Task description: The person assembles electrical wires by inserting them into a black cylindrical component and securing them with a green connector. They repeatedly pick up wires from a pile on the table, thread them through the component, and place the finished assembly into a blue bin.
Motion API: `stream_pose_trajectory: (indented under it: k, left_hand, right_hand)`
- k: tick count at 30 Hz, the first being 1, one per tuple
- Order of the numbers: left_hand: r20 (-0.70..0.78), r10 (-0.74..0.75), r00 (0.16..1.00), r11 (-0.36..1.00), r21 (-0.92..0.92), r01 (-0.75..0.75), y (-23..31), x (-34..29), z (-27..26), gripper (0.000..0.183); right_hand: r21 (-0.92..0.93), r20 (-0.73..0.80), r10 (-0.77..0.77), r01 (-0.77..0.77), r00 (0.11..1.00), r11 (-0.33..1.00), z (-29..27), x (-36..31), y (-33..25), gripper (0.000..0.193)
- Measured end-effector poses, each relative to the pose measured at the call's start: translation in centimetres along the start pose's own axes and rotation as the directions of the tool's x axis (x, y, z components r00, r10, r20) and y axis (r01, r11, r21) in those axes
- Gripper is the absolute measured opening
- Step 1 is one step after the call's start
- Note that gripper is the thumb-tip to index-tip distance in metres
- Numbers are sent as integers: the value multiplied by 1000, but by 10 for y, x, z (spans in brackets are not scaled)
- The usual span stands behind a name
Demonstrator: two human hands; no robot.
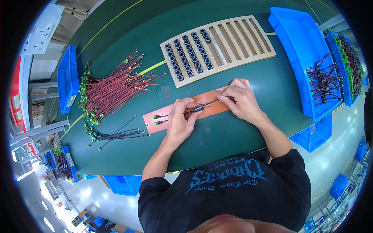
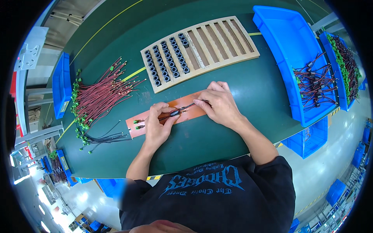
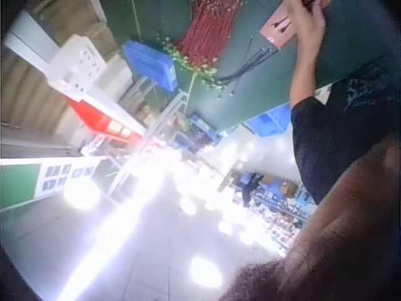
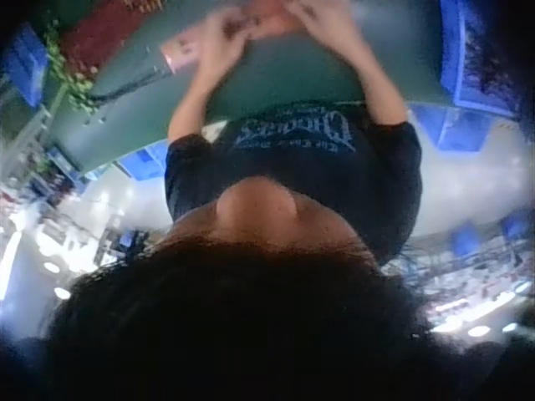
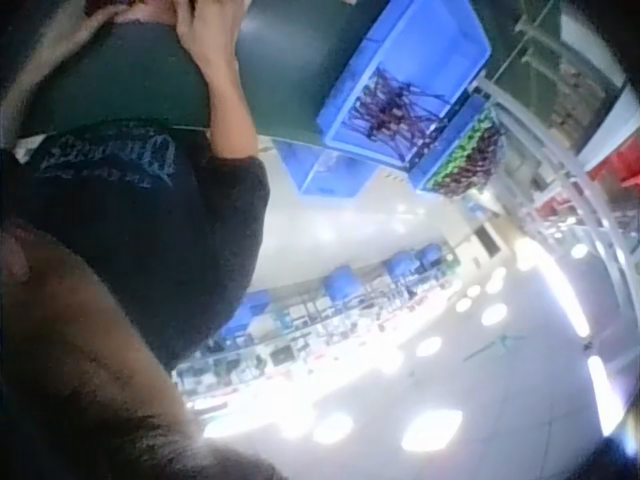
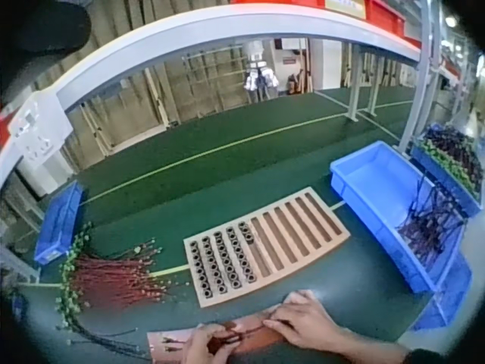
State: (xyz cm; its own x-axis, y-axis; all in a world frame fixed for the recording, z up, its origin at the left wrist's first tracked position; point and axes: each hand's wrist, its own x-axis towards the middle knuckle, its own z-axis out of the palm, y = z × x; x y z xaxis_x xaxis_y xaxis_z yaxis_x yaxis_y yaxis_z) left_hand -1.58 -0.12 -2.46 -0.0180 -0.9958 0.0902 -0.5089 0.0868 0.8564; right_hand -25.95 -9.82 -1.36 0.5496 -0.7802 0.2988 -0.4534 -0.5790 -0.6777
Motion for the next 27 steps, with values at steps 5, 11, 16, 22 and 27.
stream_pose_trajectory:
  k: [5, 11, 16, 22, 27]
  left_hand:
    - [-19, 17, 1000, 999, 43, -16, 5, 3, 1, 49]
    - [-4, 96, 995, 989, 116, -95, 3, 7, 2, 51]
    - [6, 70, 998, 997, 29, -70, 8, 12, 5, 46]
    - [110, 285, 952, 882, 360, -305, 32, 26, -17, 27]
    - [138, 384, 913, 848, 339, -408, 17, 28, -14, 30]
  right_hand:
    - [22, 8, -5, 4, 1000, 1000, -2, 0, 2, 16]
    - [50, -4, -7, 7, 1000, 999, -2, -3, 6, 15]
    - [65, 6, -20, 20, 1000, 998, -5, -2, 8, 14]
    - [58, 2, -48, 47, 999, 997, -6, -2, 9, 13]
    - [70, 1, -42, 42, 999, 997, -7, -2, 7, 12]
